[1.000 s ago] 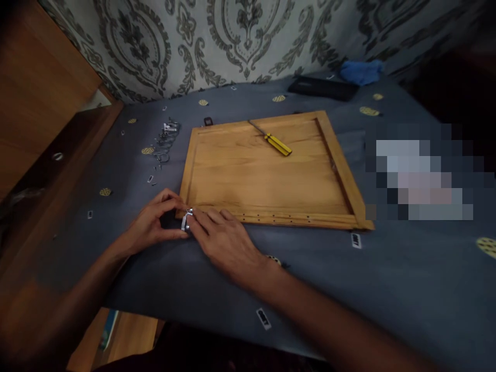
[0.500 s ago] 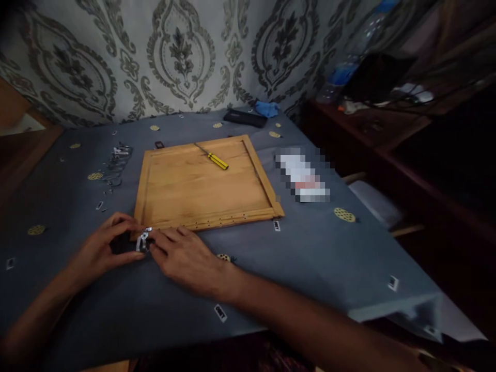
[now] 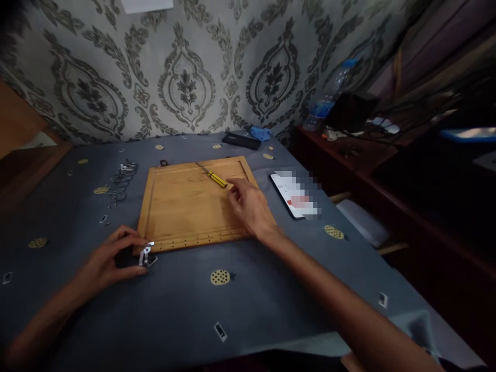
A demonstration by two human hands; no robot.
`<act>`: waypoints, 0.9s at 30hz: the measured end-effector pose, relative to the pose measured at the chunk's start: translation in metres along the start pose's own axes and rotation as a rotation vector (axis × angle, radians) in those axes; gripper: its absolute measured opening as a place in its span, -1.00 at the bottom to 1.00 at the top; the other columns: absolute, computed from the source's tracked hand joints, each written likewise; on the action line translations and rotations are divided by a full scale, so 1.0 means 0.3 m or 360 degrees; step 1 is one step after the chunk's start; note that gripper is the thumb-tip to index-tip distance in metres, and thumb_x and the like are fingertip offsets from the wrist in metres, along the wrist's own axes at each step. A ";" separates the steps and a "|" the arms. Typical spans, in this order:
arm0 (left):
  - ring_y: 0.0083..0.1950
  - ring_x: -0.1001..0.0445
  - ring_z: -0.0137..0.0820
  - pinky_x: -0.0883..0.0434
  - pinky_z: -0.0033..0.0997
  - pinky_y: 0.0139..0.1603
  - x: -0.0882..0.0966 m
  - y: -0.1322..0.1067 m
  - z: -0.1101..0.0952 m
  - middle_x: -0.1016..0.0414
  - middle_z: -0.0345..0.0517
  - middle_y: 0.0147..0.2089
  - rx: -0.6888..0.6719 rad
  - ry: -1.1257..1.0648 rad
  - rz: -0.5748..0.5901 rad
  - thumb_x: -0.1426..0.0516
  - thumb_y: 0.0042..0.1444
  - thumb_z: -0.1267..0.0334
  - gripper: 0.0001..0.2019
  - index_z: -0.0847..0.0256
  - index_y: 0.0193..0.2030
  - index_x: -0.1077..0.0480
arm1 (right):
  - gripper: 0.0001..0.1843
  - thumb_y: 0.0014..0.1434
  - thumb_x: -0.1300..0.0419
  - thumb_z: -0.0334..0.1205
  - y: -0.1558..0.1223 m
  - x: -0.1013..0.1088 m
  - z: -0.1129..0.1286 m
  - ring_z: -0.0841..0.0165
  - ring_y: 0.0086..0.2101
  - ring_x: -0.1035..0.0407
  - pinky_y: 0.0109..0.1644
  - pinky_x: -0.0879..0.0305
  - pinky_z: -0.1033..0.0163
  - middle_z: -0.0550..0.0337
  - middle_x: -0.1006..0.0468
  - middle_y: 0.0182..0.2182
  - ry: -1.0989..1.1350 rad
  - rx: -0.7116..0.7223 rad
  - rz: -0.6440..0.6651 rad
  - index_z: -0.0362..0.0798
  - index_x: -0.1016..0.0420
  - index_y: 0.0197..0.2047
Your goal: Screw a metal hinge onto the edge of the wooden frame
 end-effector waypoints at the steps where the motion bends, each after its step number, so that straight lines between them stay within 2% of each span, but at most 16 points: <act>1: 0.01 -0.48 -0.23 -0.51 -0.26 0.02 -0.001 0.001 0.002 -0.40 -0.10 -0.02 -0.0007 -0.0003 0.0007 -0.35 0.14 -0.08 -0.61 0.03 0.03 -0.53 | -0.58 0.31 -0.08 -0.29 0.033 -0.013 -0.019 0.26 -0.28 -0.55 -0.18 -0.47 0.14 -0.05 -0.64 -0.13 -0.0027 -0.0024 -0.0016 -0.19 -0.52 0.17; 3: 0.02 -0.48 -0.25 -0.49 -0.27 0.02 0.000 0.004 0.000 -0.39 -0.11 -0.02 -0.0006 -0.0014 0.0012 -0.35 0.15 -0.06 -0.61 0.03 0.04 -0.53 | -0.55 0.30 -0.13 -0.22 0.081 -0.049 -0.047 0.22 -0.29 -0.54 -0.11 -0.49 0.04 -0.16 -0.59 -0.03 -0.0075 -0.0061 -0.0019 -0.22 -0.51 0.19; 6: -0.02 -0.47 -0.28 -0.47 -0.28 0.01 0.007 0.010 -0.025 -0.38 -0.13 -0.05 0.0012 -0.0045 0.0022 -0.36 0.13 -0.05 -0.62 0.06 -0.01 -0.53 | -0.52 0.25 -0.22 -0.13 0.119 -0.102 -0.068 0.08 -0.17 -0.54 -0.04 -0.48 -0.03 -0.19 -0.58 -0.04 -0.0113 -0.0084 0.0026 -0.20 -0.53 0.16; 9: -0.02 -0.45 -0.27 -0.45 -0.27 0.03 0.018 0.017 -0.052 -0.38 -0.13 -0.07 0.0067 -0.0060 0.0077 -0.37 0.13 -0.03 -0.64 0.09 -0.04 -0.54 | -0.70 0.23 -0.21 -0.17 0.145 -0.133 -0.080 0.02 -0.12 -0.51 -0.01 -0.44 -0.06 -0.17 -0.59 -0.10 -0.0101 -0.0109 0.0057 -0.12 -0.61 -0.03; 12: -0.04 -0.44 -0.28 -0.43 -0.29 -0.01 0.024 0.022 -0.060 -0.38 -0.13 -0.06 0.0072 -0.0077 0.0070 -0.39 0.09 -0.04 -0.61 0.11 -0.04 -0.54 | -0.87 0.21 -0.24 -0.19 0.167 -0.140 -0.095 0.04 -0.17 -0.49 0.01 -0.40 -0.06 -0.09 -0.59 -0.24 -0.0024 -0.0131 0.0045 -0.05 -0.58 -0.27; 17: -0.03 -0.43 -0.28 -0.41 -0.29 -0.03 0.019 0.022 -0.046 -0.38 -0.11 -0.04 0.0059 -0.0092 0.0085 -0.40 0.08 -0.05 -0.57 0.11 0.01 -0.54 | -0.87 0.17 -0.29 -0.14 0.162 -0.115 -0.097 0.20 -0.35 -0.45 -0.18 -0.38 0.06 0.04 -0.56 -0.37 0.0250 -0.0162 -0.0161 0.00 -0.47 -0.29; 21: -0.05 -0.43 -0.29 -0.42 -0.30 -0.03 0.017 0.022 -0.044 -0.37 -0.12 -0.04 0.0056 -0.0117 0.0085 -0.42 0.06 -0.04 -0.57 0.13 -0.02 -0.53 | -0.83 0.24 -0.18 -0.07 0.150 -0.076 -0.011 0.34 -0.51 -0.39 -0.44 -0.28 0.20 0.15 -0.51 -0.44 0.0549 -0.0100 -0.0380 0.03 -0.37 -0.23; 23: -0.05 -0.43 -0.30 -0.42 -0.31 -0.03 0.020 0.023 -0.048 -0.37 -0.12 -0.04 0.0055 -0.0126 0.0102 -0.42 0.06 -0.02 -0.58 0.14 -0.03 -0.53 | -0.78 0.28 -0.16 0.00 0.156 -0.052 0.072 0.40 -0.59 -0.34 -0.53 -0.24 0.24 0.19 -0.51 -0.47 0.0710 -0.0015 -0.0479 0.06 -0.29 -0.26; 25: -0.04 -0.43 -0.30 -0.42 -0.31 -0.02 0.024 0.024 -0.054 -0.37 -0.13 -0.04 0.0068 -0.0122 0.0116 -0.42 0.06 -0.02 -0.58 0.14 -0.04 -0.53 | -0.69 0.28 -0.23 0.06 0.164 -0.028 0.175 0.46 -0.70 -0.24 -0.67 -0.09 0.27 0.17 -0.59 -0.44 0.1113 0.0142 -0.0581 0.07 -0.26 -0.31; 27: -0.05 -0.43 -0.30 -0.42 -0.31 -0.02 0.027 0.025 -0.058 -0.37 -0.13 -0.05 0.0086 -0.0105 0.0123 -0.42 0.06 -0.02 -0.59 0.14 -0.05 -0.52 | -0.59 0.26 -0.30 0.17 0.170 -0.009 0.283 0.42 -0.72 -0.27 -0.74 0.00 0.31 0.28 -0.53 -0.58 0.1391 0.0234 -0.0508 0.08 -0.26 -0.34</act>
Point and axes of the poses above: each hand's wrist, its own y-axis towards the middle knuckle, its own x-axis out of the back of the hand, z = x × y, the point moved 1 cm from there along y, towards the middle knuckle
